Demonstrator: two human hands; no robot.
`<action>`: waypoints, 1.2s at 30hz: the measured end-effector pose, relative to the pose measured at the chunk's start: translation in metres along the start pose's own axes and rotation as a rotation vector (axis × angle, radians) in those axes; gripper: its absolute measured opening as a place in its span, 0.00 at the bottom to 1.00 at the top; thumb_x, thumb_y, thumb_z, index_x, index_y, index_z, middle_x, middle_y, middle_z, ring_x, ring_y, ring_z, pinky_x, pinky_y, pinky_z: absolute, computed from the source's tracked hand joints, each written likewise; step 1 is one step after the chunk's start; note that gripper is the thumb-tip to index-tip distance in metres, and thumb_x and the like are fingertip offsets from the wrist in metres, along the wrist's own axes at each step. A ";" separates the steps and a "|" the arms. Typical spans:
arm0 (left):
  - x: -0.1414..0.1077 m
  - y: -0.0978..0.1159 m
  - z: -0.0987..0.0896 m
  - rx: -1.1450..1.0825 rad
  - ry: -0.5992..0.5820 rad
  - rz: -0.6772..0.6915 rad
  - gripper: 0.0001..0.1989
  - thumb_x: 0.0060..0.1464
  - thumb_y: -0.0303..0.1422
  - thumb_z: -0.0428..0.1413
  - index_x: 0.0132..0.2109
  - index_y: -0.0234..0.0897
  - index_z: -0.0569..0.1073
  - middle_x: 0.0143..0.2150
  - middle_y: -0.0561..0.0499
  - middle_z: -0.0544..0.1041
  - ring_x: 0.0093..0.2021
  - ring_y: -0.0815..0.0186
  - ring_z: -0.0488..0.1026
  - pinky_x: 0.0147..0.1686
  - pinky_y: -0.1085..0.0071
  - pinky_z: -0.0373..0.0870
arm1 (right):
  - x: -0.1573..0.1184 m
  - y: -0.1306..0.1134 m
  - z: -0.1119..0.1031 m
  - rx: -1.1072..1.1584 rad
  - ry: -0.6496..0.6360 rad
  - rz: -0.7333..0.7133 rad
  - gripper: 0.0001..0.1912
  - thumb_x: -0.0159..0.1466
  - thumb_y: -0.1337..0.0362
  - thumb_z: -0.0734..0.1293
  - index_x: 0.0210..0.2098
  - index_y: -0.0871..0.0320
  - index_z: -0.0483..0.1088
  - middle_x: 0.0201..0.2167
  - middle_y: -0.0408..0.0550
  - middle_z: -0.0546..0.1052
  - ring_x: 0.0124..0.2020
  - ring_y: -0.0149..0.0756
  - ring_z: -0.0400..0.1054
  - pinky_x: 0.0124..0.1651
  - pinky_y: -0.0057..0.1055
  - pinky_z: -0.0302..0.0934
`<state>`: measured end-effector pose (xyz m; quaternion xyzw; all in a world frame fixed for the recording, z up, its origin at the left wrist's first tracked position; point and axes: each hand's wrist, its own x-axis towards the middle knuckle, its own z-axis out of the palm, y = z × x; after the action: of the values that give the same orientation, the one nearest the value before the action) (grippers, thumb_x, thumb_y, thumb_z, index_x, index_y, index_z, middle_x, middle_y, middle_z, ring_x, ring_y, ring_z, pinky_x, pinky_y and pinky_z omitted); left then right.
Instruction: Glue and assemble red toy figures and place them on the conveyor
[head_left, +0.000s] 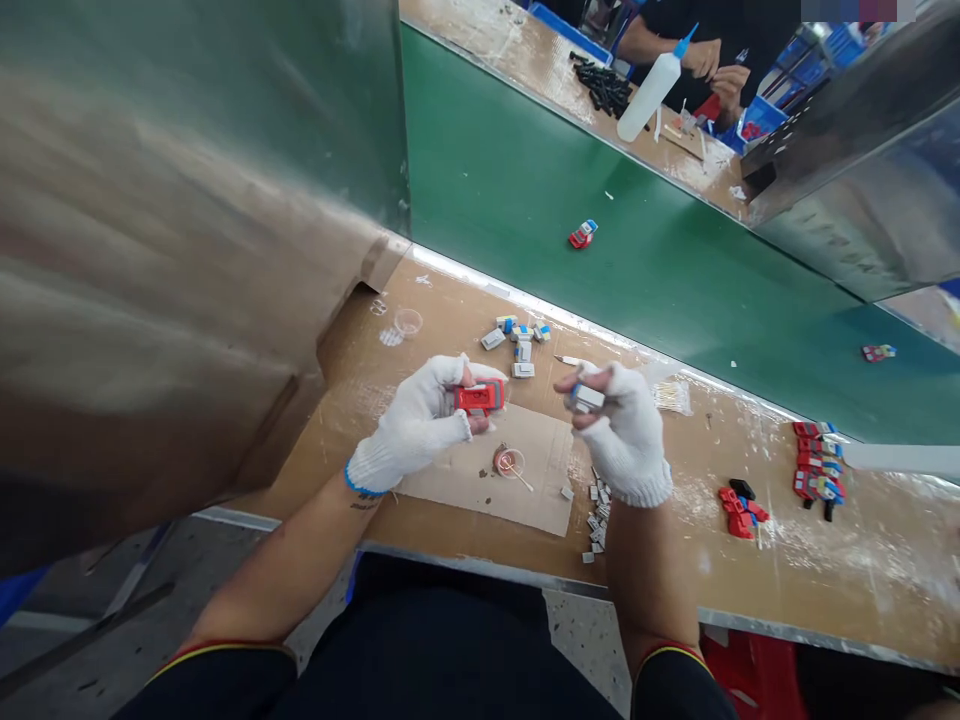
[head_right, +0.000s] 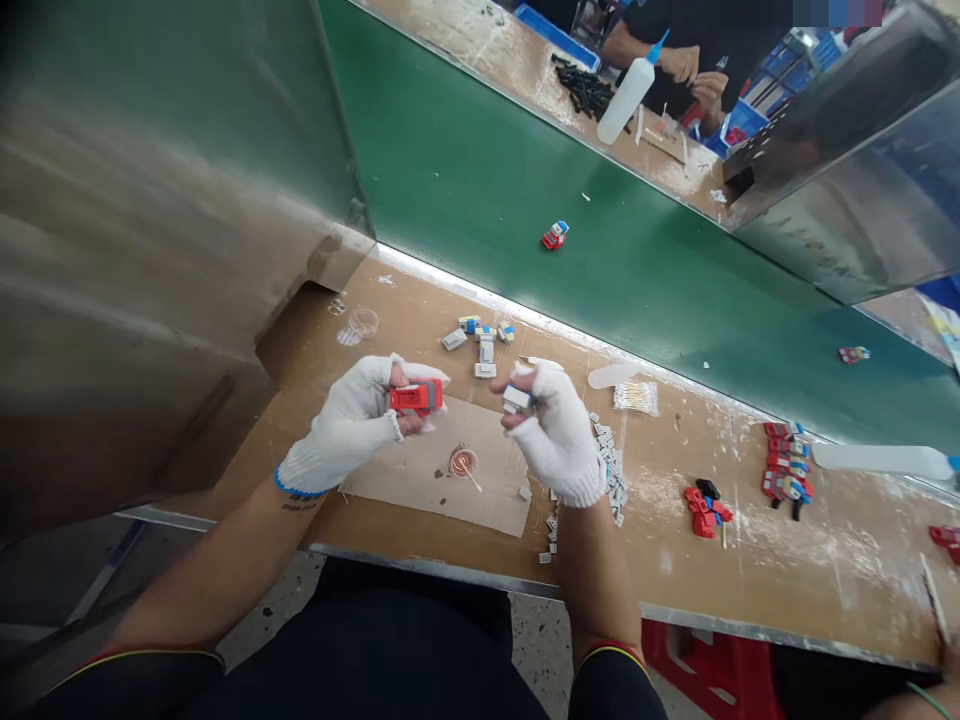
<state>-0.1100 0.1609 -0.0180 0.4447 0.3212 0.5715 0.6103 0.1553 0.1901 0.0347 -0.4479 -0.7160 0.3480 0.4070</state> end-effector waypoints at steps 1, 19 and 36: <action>-0.003 -0.001 0.004 -0.010 -0.008 -0.032 0.20 0.56 0.29 0.77 0.47 0.40 0.76 0.57 0.43 0.91 0.45 0.58 0.92 0.44 0.61 0.92 | -0.010 -0.006 -0.002 0.093 0.034 0.013 0.12 0.69 0.60 0.77 0.48 0.44 0.73 0.44 0.43 0.83 0.34 0.34 0.72 0.34 0.34 0.71; -0.015 0.013 0.021 -0.017 -0.122 -0.232 0.17 0.59 0.36 0.80 0.51 0.37 0.85 0.58 0.40 0.92 0.47 0.51 0.95 0.47 0.57 0.97 | -0.073 -0.042 0.013 0.692 0.257 0.171 0.28 0.58 0.50 0.93 0.47 0.45 0.77 0.38 0.38 0.84 0.23 0.27 0.72 0.21 0.23 0.68; -0.084 -0.017 0.064 0.078 -0.066 -0.091 0.28 0.62 0.36 0.79 0.65 0.42 0.81 0.69 0.37 0.87 0.63 0.47 0.91 0.64 0.53 0.93 | -0.143 -0.054 0.038 0.262 0.466 0.254 0.18 0.70 0.46 0.85 0.52 0.46 0.86 0.40 0.45 0.87 0.35 0.40 0.84 0.37 0.36 0.84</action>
<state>-0.0568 0.0679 -0.0177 0.4714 0.3429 0.5153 0.6283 0.1397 0.0333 0.0264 -0.5452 -0.4905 0.3733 0.5682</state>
